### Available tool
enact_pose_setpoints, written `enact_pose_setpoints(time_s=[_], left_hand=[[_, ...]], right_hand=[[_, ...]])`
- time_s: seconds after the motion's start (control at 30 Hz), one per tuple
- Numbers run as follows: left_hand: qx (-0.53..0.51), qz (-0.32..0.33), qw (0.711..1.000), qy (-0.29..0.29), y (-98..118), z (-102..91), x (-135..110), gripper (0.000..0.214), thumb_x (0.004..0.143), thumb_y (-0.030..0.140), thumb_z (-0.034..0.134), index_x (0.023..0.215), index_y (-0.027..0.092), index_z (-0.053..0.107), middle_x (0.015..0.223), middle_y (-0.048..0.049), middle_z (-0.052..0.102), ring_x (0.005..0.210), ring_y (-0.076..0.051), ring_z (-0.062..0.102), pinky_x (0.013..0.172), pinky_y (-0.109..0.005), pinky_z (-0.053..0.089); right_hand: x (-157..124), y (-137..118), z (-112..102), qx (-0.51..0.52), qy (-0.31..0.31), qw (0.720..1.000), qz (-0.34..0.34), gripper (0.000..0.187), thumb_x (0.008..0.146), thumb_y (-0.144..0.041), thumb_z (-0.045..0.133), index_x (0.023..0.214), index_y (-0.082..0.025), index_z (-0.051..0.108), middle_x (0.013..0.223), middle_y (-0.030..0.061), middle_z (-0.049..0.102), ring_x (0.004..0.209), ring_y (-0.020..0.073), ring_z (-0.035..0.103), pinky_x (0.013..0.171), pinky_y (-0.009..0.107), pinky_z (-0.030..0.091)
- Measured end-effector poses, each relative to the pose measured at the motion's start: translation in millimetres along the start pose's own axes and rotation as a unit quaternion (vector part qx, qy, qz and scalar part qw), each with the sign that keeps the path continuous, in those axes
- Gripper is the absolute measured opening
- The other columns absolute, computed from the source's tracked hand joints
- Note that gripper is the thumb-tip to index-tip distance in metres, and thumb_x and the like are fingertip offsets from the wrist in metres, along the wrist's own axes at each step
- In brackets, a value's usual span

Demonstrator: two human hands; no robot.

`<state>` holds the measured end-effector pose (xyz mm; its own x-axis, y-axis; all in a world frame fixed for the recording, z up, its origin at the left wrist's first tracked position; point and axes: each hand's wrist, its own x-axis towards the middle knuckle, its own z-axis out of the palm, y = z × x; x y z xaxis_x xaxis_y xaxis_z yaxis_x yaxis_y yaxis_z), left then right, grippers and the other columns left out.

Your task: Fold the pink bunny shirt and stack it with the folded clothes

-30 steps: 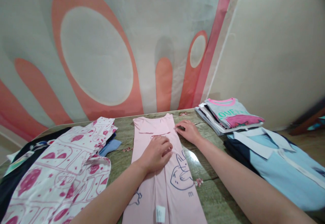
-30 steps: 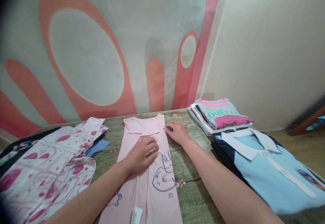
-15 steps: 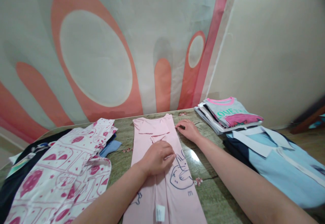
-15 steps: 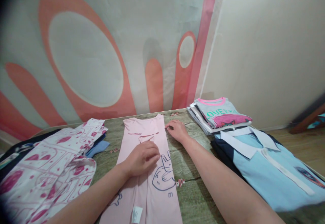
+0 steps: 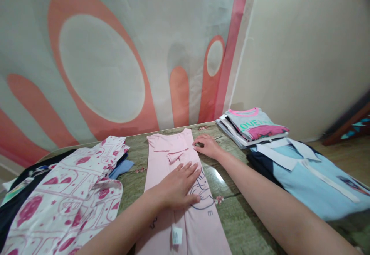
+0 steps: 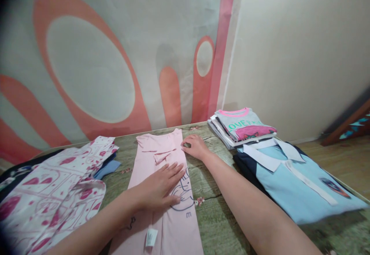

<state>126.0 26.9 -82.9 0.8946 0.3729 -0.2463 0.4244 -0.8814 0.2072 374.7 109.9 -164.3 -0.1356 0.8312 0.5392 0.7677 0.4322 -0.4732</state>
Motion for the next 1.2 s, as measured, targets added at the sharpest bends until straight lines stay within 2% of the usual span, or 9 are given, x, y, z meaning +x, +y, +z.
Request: enact_pose_setpoints(time_s=[0.2,0.3,0.4,0.5,0.63,0.73,0.87,1.1,1.2], left_hand=[[-0.02,-0.005,0.999,-0.029,44.2,3.0,-38.2,0.078,0.087,0.041,0.06,0.153,0.019,0.023,0.159,-0.0143,0.012,0.146,-0.032,0.015,0.118,-0.047,0.021],[-0.024,0.014,1.0,0.015,54.1,5.3,-43.6,0.053,0.089,0.029,0.056,0.14,0.021,0.045,0.15,-0.0121,0.041,0.136,-0.029,0.042,0.111,-0.043,0.037],[-0.003,-0.005,0.997,0.08,50.0,11.6,-34.3,0.035,0.093,0.026,0.046,0.127,0.022,0.056,0.135,-0.0101,0.058,0.121,-0.026,0.056,0.101,-0.042,0.045],[0.043,-0.054,0.99,0.125,37.9,24.0,-22.9,0.05,0.093,0.035,0.05,0.139,0.016,0.045,0.148,-0.0171,0.043,0.134,-0.031,0.042,0.107,-0.05,0.038],[0.076,-0.093,0.987,0.109,28.8,36.7,-20.8,0.058,0.094,0.045,0.049,0.143,0.015,0.041,0.153,-0.0182,0.035,0.141,-0.033,0.032,0.11,-0.054,0.032],[0.079,-0.094,0.986,0.109,32.3,33.7,-25.3,0.057,0.092,0.046,0.051,0.141,0.017,0.042,0.152,-0.0183,0.036,0.139,-0.034,0.035,0.108,-0.054,0.034],[0.061,-0.079,0.987,0.128,36.4,22.6,-26.8,0.038,0.093,0.035,0.051,0.128,0.018,0.053,0.137,-0.015,0.053,0.122,-0.031,0.05,0.101,-0.049,0.04],[0.037,-0.071,0.981,0.177,25.5,19.1,-22.4,0.016,0.096,0.029,0.046,0.099,0.02,0.058,0.102,-0.0081,0.06,0.098,-0.025,0.055,0.087,-0.041,0.046],[0.028,-0.064,0.977,0.2,20.3,18.1,-22.5,0.015,0.097,0.027,0.044,0.098,0.02,0.058,0.104,-0.008,0.059,0.101,-0.024,0.054,0.089,-0.041,0.045]], right_hand=[[-0.1,0.9,-0.9,0.005,0.021,1.0,0.02,0.011,0.083,-0.023,0.067,0.091,-0.026,0.074,0.097,0.0031,0.07,0.098,0.0209,0.06,0.093,0.038,0.042],[-0.4,0.1,-1.7,0.007,-0.002,1.0,0.003,0.016,0.079,-0.031,0.073,0.094,-0.027,0.074,0.103,0.003,0.07,0.102,0.0221,0.059,0.096,0.039,0.04],[-0.6,-0.6,-2.2,-0.003,-0.014,1.0,0.013,0.015,0.079,-0.025,0.071,0.093,-0.027,0.074,0.103,0.0029,0.069,0.101,0.0218,0.059,0.095,0.039,0.041],[-1.5,-2.1,-3.2,-0.009,0.008,0.999,0.032,0.014,0.084,-0.023,0.063,0.094,-0.025,0.073,0.1,0.0041,0.069,0.1,0.0213,0.059,0.094,0.039,0.042],[-3.5,-5.0,-3.8,-0.002,-0.023,1.0,-0.014,0.022,0.082,-0.035,0.069,0.101,-0.026,0.072,0.108,0.0048,0.067,0.108,0.0232,0.056,0.099,0.041,0.039],[-3.6,-4.6,-2.7,-0.012,-0.039,0.999,-0.016,0.021,0.079,-0.03,0.07,0.1,-0.026,0.072,0.11,0.0047,0.066,0.109,0.0236,0.055,0.099,0.041,0.039],[-3.1,-3.6,-3.1,-0.018,-0.002,1.0,0.016,0.017,0.084,-0.02,0.061,0.096,-0.024,0.072,0.104,0.0055,0.067,0.105,0.0219,0.057,0.097,0.039,0.041],[-5.8,-21.8,-7.0,0.002,-0.049,0.996,-0.078,0.027,0.085,-0.04,0.065,0.108,-0.025,0.069,0.114,0.0068,0.064,0.114,0.0233,0.053,0.102,0.041,0.039],[-8.5,-36.6,-7.5,-0.027,-0.097,0.991,-0.087,0.044,0.079,-0.047,0.07,0.117,-0.025,0.065,0.126,0.0085,0.058,0.125,0.0272,0.045,0.106,0.045,0.034]])
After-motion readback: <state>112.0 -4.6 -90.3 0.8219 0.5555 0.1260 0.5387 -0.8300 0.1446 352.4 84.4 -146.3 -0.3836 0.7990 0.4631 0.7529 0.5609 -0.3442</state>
